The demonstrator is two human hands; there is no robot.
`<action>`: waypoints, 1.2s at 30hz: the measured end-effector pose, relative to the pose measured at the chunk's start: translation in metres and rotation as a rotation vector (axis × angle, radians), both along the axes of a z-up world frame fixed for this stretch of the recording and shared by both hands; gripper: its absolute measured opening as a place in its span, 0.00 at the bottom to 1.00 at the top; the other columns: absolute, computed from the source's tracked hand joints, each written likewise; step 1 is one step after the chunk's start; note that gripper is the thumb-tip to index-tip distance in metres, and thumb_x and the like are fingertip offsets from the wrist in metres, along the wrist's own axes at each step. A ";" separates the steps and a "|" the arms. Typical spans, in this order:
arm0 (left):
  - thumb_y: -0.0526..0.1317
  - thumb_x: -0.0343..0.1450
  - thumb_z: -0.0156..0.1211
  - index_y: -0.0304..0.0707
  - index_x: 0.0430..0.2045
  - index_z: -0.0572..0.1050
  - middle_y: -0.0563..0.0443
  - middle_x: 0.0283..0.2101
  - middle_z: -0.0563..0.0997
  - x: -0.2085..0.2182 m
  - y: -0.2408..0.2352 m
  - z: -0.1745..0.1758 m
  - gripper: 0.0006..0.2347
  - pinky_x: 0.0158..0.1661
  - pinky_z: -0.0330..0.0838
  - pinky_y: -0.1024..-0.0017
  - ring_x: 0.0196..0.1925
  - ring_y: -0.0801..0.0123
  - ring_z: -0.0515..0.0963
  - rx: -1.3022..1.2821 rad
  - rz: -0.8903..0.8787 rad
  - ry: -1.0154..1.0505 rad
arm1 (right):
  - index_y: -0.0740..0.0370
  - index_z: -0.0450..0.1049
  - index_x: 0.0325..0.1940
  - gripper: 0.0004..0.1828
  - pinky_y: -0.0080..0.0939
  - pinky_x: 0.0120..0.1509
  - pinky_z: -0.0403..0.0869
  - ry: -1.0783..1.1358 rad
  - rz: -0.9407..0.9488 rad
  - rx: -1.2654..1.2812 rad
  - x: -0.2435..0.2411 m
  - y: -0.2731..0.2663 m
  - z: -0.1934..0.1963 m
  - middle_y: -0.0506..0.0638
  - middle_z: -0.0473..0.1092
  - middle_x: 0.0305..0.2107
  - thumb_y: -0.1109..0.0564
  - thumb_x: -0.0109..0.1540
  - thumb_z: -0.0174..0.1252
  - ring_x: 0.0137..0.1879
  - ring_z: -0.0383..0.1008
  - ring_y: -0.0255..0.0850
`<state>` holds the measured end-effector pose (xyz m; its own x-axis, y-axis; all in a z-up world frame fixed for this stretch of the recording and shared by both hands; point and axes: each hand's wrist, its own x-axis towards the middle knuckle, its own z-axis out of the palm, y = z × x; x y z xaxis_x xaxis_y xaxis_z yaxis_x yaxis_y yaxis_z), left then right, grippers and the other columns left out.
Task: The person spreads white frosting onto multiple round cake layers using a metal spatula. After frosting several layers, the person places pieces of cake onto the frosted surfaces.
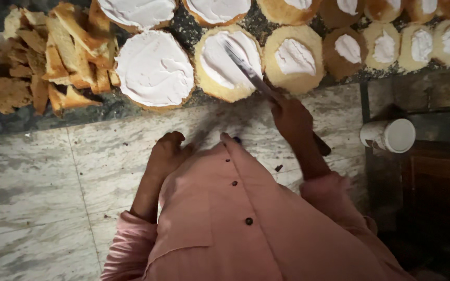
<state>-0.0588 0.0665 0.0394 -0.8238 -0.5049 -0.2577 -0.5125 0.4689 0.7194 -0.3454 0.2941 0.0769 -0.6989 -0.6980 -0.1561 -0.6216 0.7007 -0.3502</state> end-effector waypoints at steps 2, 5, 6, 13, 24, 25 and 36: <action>0.46 0.66 0.67 0.28 0.37 0.79 0.29 0.39 0.81 0.003 -0.002 0.001 0.17 0.42 0.75 0.53 0.42 0.39 0.81 0.016 0.015 -0.022 | 0.47 0.77 0.61 0.17 0.55 0.43 0.75 -0.195 -0.088 -0.108 -0.010 0.008 0.009 0.61 0.77 0.34 0.47 0.68 0.59 0.38 0.77 0.59; 0.48 0.65 0.66 0.29 0.36 0.78 0.32 0.37 0.81 0.009 -0.003 0.001 0.18 0.40 0.76 0.55 0.38 0.44 0.82 0.144 0.095 -0.166 | 0.49 0.76 0.62 0.19 0.53 0.45 0.75 -0.287 -0.155 -0.215 -0.011 0.009 0.012 0.64 0.76 0.37 0.49 0.67 0.59 0.39 0.77 0.59; 0.48 0.65 0.66 0.29 0.36 0.78 0.33 0.38 0.81 0.009 -0.004 0.001 0.18 0.40 0.76 0.56 0.39 0.44 0.82 0.126 0.090 -0.111 | 0.51 0.75 0.62 0.18 0.52 0.46 0.76 -0.237 -0.066 -0.342 -0.010 0.003 0.011 0.63 0.76 0.43 0.51 0.67 0.59 0.43 0.79 0.57; 0.47 0.65 0.67 0.28 0.36 0.78 0.32 0.41 0.79 0.016 0.002 0.000 0.17 0.40 0.75 0.57 0.39 0.44 0.81 0.109 0.128 -0.031 | 0.49 0.77 0.63 0.23 0.57 0.46 0.73 -0.009 0.095 -0.077 0.004 -0.005 0.017 0.64 0.75 0.35 0.49 0.64 0.63 0.42 0.75 0.61; 0.49 0.64 0.67 0.30 0.33 0.80 0.32 0.39 0.80 0.014 0.008 -0.002 0.17 0.38 0.75 0.57 0.39 0.44 0.81 0.040 0.026 -0.138 | 0.46 0.77 0.59 0.17 0.60 0.44 0.74 0.158 -0.051 -0.005 -0.001 -0.024 0.002 0.63 0.74 0.38 0.46 0.67 0.57 0.41 0.76 0.61; 0.49 0.64 0.67 0.30 0.34 0.79 0.33 0.37 0.80 0.014 0.008 -0.002 0.17 0.38 0.75 0.57 0.37 0.45 0.81 0.066 0.035 -0.147 | 0.46 0.76 0.62 0.18 0.61 0.44 0.74 0.100 -0.134 0.082 -0.005 -0.020 0.000 0.64 0.74 0.38 0.46 0.68 0.55 0.40 0.76 0.62; 0.43 0.66 0.65 0.30 0.34 0.75 0.38 0.33 0.80 0.024 0.007 -0.033 0.13 0.36 0.75 0.59 0.35 0.50 0.82 0.183 0.068 0.035 | 0.53 0.75 0.62 0.21 0.46 0.40 0.75 -0.231 -0.027 -0.250 -0.049 0.023 -0.017 0.59 0.78 0.36 0.46 0.67 0.60 0.33 0.79 0.48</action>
